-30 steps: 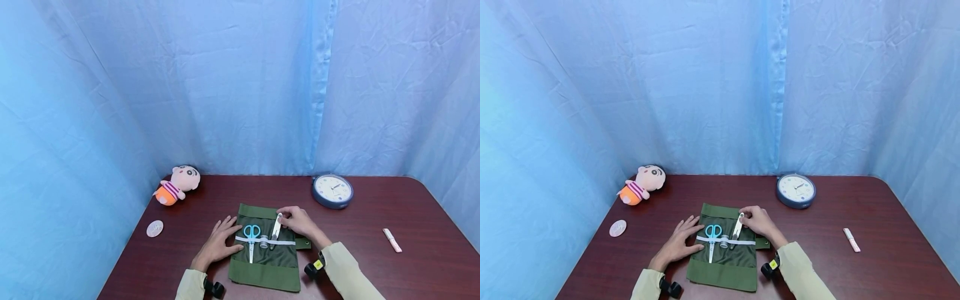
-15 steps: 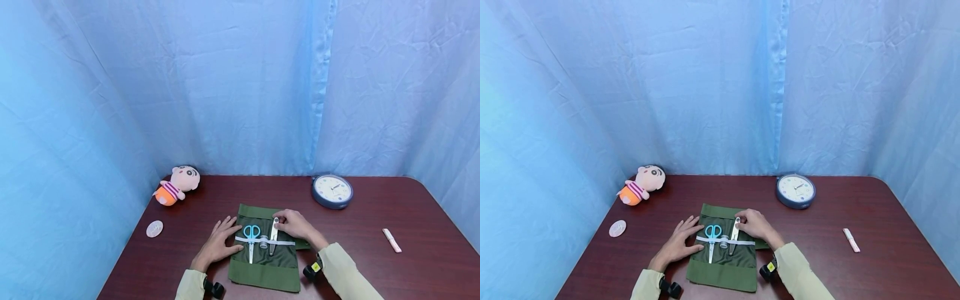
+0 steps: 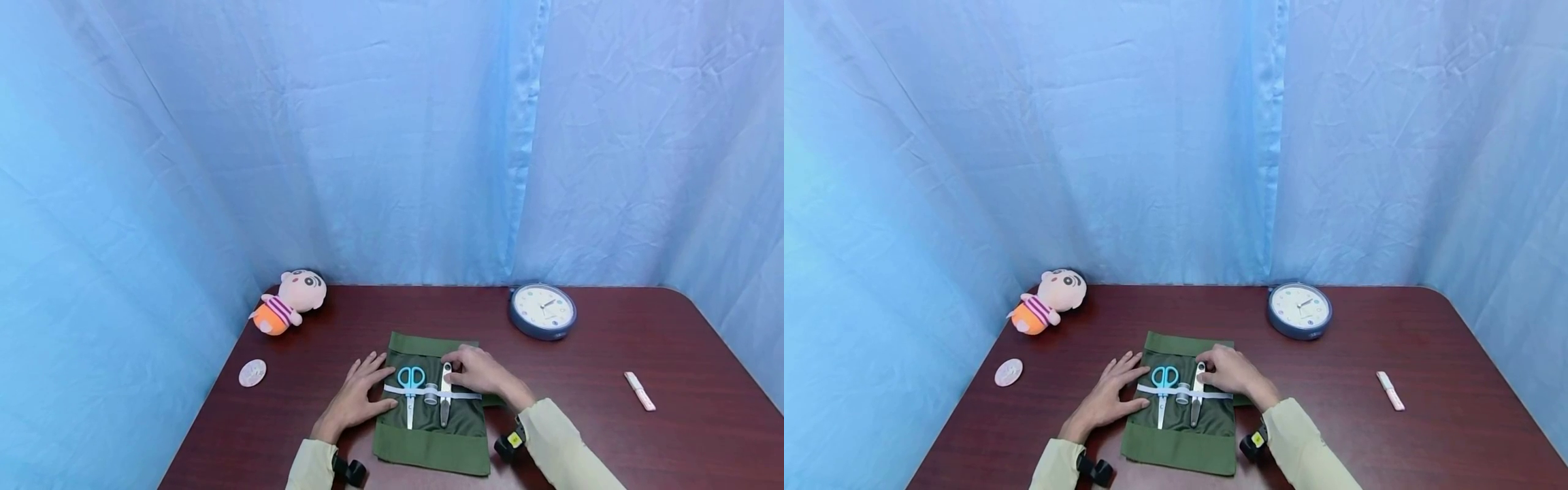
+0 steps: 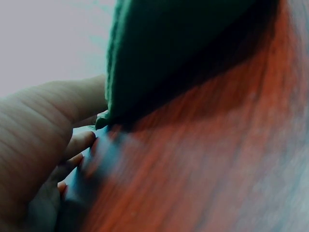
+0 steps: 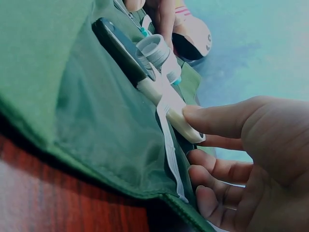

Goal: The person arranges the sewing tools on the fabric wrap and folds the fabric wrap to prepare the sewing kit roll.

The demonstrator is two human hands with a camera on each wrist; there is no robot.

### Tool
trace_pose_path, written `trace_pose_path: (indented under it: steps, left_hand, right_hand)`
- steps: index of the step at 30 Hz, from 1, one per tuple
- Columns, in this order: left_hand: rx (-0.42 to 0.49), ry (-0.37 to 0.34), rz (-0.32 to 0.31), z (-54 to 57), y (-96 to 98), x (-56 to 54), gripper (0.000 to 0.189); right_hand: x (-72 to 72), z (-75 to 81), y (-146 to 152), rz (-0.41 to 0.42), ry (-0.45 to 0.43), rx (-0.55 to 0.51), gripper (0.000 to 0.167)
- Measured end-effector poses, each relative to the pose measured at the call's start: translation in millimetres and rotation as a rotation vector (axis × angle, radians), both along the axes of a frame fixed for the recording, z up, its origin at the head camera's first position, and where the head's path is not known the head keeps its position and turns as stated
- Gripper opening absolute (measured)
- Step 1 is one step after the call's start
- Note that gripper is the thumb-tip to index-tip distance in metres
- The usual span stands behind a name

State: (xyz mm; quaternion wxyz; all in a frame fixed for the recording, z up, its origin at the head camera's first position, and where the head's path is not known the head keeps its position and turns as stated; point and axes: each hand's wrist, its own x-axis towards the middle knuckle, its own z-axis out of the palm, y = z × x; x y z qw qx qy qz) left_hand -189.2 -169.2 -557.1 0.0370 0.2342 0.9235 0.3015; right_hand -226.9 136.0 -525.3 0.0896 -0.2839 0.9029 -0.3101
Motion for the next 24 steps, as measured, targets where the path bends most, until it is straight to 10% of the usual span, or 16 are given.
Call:
trace_pose_path:
  steps: [24]
  left_hand:
    - [0.013,-0.005,-0.003,0.4,0.0,-0.3,0.061]
  right_hand:
    - [6.2,0.0,-2.7,-0.009,0.016,0.077,0.045]
